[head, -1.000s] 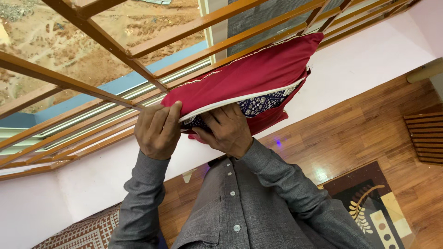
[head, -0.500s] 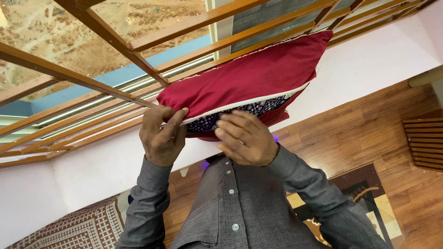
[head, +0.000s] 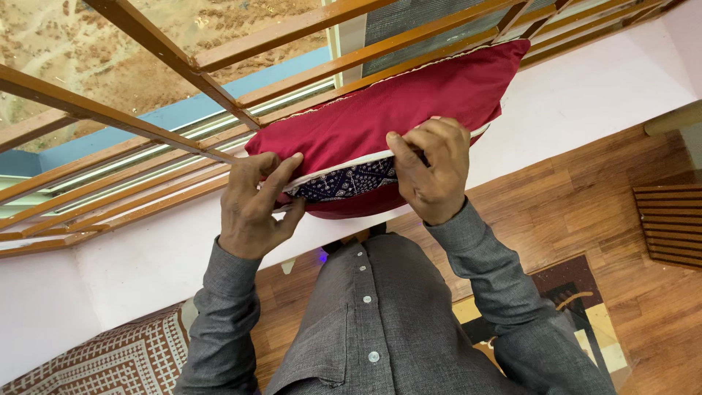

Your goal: The person places a patterned blue cushion inside a red and gold decorative cover, pulls the material over the edges, and closes the zipper to secure it.

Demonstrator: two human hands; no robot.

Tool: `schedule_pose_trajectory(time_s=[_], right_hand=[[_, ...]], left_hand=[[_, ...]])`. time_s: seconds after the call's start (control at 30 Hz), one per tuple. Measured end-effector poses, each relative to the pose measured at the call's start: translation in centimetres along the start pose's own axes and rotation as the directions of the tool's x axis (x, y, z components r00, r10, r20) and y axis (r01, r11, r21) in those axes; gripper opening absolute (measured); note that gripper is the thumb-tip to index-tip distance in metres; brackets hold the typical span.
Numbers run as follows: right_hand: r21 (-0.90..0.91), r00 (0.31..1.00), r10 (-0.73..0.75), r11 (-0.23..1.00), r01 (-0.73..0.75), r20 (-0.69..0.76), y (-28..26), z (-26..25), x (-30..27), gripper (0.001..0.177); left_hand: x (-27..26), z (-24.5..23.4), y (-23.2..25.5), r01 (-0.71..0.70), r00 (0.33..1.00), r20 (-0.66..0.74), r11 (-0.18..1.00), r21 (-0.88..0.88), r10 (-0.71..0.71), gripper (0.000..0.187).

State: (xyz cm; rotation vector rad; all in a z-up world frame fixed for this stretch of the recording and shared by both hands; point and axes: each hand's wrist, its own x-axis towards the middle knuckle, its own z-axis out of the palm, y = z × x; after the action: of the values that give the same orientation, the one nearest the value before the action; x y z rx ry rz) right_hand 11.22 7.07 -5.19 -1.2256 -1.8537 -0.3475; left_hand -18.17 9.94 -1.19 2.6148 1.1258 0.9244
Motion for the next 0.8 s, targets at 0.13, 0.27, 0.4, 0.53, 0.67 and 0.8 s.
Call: schedule_pose_trajectory(time_s=[0.13,0.27,0.4,0.53,0.67,0.8], right_hand=[[0.035,0.990,-0.107,0.993,0.111,-0.097,0.0,0.8,-0.8,0.040],[0.004,0.996,-0.084,0.996,0.084,0.033,0.9,0.4,-2.5,0.046],[0.048,0.999,-0.018,0.999,0.017,0.031,1.9,0.6,-2.4,0.048],[0.105,0.999,0.019,0.994,-0.022,0.035,1.3,0.2,-1.7,0.048],[0.155,0.995,0.020,0.987,-0.035,0.098,-0.1,-1.8,0.0,0.041],[0.172,0.986,-0.129,0.979,0.110,0.105,-2.3,-1.6,2.3,0.054]], left_hand=[[0.4,0.9,-0.1,-0.026,0.994,-0.097,0.979,0.204,0.047,0.046],[-0.3,4.4,-0.3,-0.012,0.969,-0.245,0.994,0.108,0.039,0.031],[-0.9,5.2,-0.7,-0.033,0.947,-0.317,0.997,0.064,0.052,0.029],[-2.9,3.4,0.3,-0.003,0.918,-0.397,1.000,0.026,0.013,0.032],[-5.5,3.7,1.1,0.262,0.814,-0.421,0.900,-0.350,-0.401,0.047],[-6.5,5.4,0.7,0.271,0.669,-0.113,0.383,-0.883,-0.735,0.053]])
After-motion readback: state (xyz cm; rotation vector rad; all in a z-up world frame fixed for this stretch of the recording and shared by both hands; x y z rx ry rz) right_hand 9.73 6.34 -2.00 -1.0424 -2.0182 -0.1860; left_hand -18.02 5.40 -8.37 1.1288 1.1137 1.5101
